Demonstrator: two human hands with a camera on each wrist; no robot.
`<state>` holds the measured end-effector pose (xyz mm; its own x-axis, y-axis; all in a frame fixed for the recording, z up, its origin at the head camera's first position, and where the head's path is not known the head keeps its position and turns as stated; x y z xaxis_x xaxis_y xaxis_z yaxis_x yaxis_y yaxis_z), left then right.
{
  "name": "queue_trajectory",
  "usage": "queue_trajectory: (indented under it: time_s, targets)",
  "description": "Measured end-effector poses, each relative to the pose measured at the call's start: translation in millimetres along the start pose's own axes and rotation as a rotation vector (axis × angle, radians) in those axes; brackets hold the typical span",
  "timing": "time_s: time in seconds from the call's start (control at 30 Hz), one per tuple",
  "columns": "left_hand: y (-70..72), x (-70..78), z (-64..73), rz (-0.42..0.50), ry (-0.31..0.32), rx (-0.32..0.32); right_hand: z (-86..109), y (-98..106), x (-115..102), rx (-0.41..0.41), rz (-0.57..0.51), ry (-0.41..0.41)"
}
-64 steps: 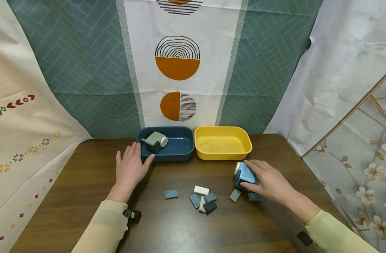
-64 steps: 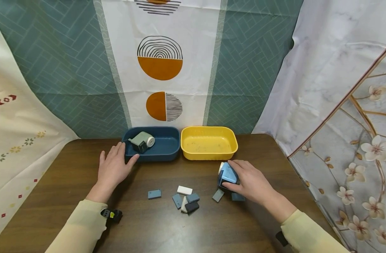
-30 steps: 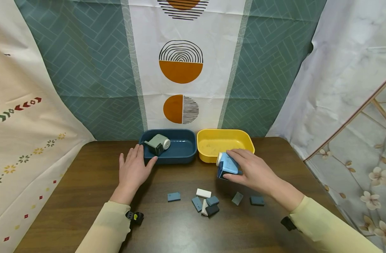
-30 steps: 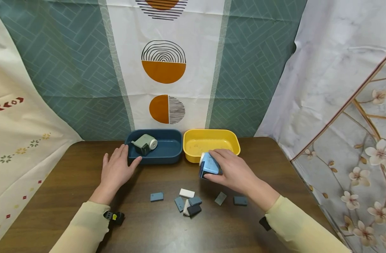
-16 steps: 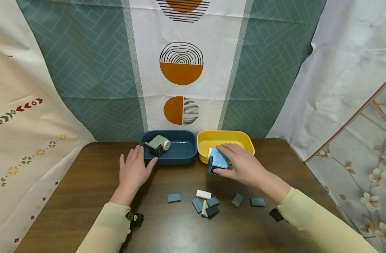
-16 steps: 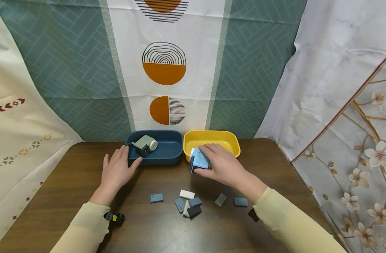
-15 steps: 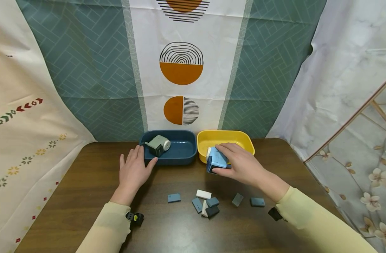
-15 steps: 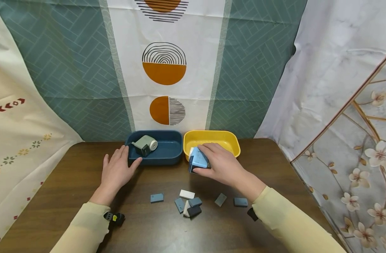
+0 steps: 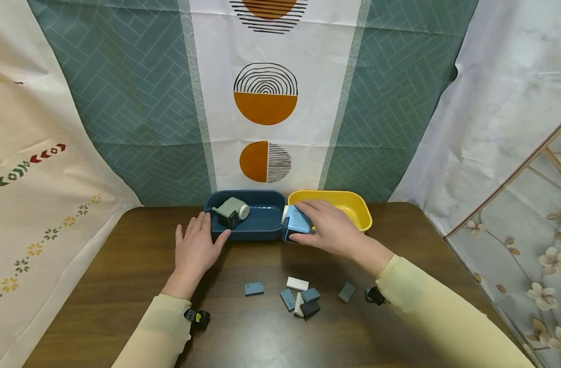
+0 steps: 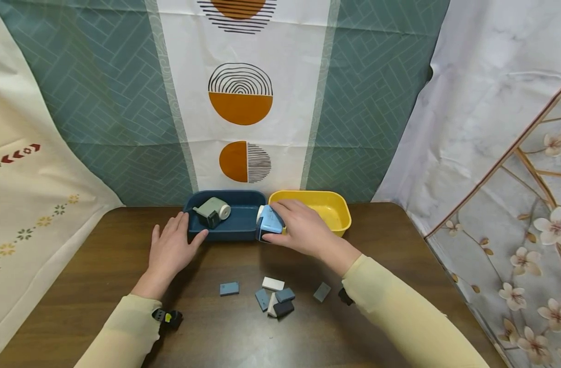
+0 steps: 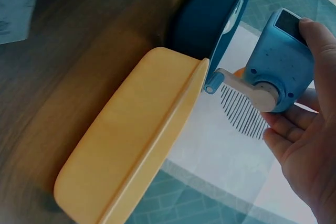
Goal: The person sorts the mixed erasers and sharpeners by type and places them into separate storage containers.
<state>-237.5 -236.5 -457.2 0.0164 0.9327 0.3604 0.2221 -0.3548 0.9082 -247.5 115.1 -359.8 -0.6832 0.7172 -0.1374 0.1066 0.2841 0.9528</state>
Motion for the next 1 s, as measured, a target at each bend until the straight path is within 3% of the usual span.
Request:
queue_trajectory:
  time_s: [0.43, 1.0]
  targets:
    - [2.0, 0.5, -0.1, 0.005, 0.012, -0.008, -35.9, -13, -8, -0.003, 0.011, 0.028]
    - [-1.2, 0.2, 3.3, 0.018, 0.011, 0.003, -61.6, -36, -15, -0.013, 0.018, -0.034]
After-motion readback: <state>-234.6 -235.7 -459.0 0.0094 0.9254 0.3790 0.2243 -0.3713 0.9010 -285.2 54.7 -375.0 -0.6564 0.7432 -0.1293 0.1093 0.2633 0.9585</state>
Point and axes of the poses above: each hand's wrist, its own z-axis away from the middle knuckle, its own y-axis out of the back of the hand, x = y × z, the point moved 1 cm from there along -z, towards the middle knuckle, and after that the axes turned 4 degrees about y, right-handed, at the moved point
